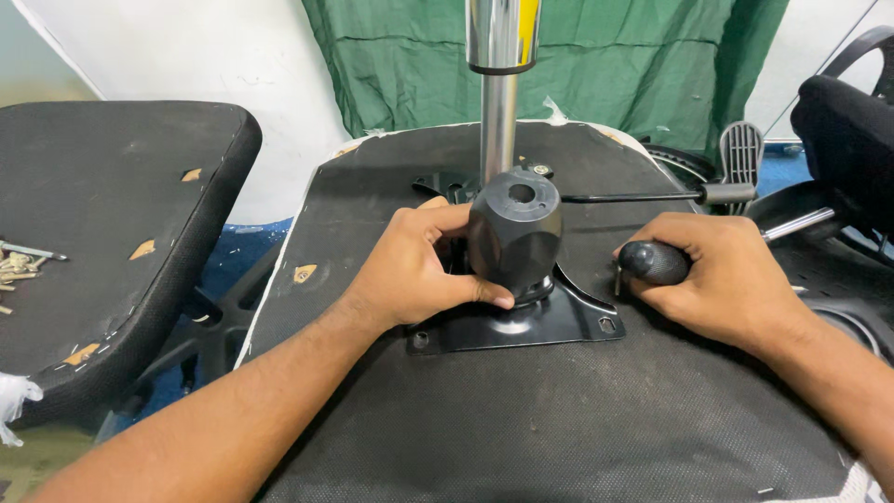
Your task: The person attaches a metal chair base to an overturned chair seat using a screwdriver. They insert and tighten multiple screws into the base plate, then flip the chair upright to continue securing the remaining fasteners.
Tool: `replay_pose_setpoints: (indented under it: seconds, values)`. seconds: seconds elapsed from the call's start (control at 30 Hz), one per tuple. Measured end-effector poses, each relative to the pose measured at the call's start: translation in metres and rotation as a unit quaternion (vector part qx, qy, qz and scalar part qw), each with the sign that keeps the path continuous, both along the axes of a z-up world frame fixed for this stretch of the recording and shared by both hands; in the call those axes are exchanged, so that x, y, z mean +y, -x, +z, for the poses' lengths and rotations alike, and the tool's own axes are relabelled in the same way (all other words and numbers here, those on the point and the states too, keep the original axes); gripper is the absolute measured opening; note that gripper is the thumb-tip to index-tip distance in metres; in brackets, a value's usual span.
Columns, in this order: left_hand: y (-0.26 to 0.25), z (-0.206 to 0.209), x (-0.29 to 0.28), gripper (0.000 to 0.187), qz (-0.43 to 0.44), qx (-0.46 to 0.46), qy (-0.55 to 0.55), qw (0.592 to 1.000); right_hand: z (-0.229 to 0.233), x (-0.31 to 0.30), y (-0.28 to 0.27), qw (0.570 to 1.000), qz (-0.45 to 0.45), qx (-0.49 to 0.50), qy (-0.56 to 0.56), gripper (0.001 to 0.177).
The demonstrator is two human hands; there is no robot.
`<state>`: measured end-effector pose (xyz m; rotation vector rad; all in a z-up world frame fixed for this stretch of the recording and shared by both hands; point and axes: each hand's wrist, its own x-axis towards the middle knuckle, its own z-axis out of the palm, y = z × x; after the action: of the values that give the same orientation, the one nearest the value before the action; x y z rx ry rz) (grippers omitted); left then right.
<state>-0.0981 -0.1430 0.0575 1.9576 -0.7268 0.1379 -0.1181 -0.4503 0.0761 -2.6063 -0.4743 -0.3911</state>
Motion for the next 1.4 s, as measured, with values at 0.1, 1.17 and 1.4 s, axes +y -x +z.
replay_pose_setpoints:
  seconds: [0.1, 1.17, 1.4]
  values:
    - [-0.002, -0.002, -0.001, 0.063, -0.001, -0.016, 0.001, 1.0, 0.001, 0.001, 0.001, 1.0, 0.01, -0.019, -0.018, 0.028]
    - [0.012, 0.0, -0.01, 0.065, 0.011, -0.008, 0.033, 0.999, 0.007, -0.001, 0.018, 0.962, 0.251, -0.104, 0.009, 0.034]
    - [0.014, -0.001, -0.008, 0.065, -0.002, -0.011, 0.046, 0.999, 0.009, 0.004, 0.024, 0.953, 0.286, -0.099, -0.022, 0.028]
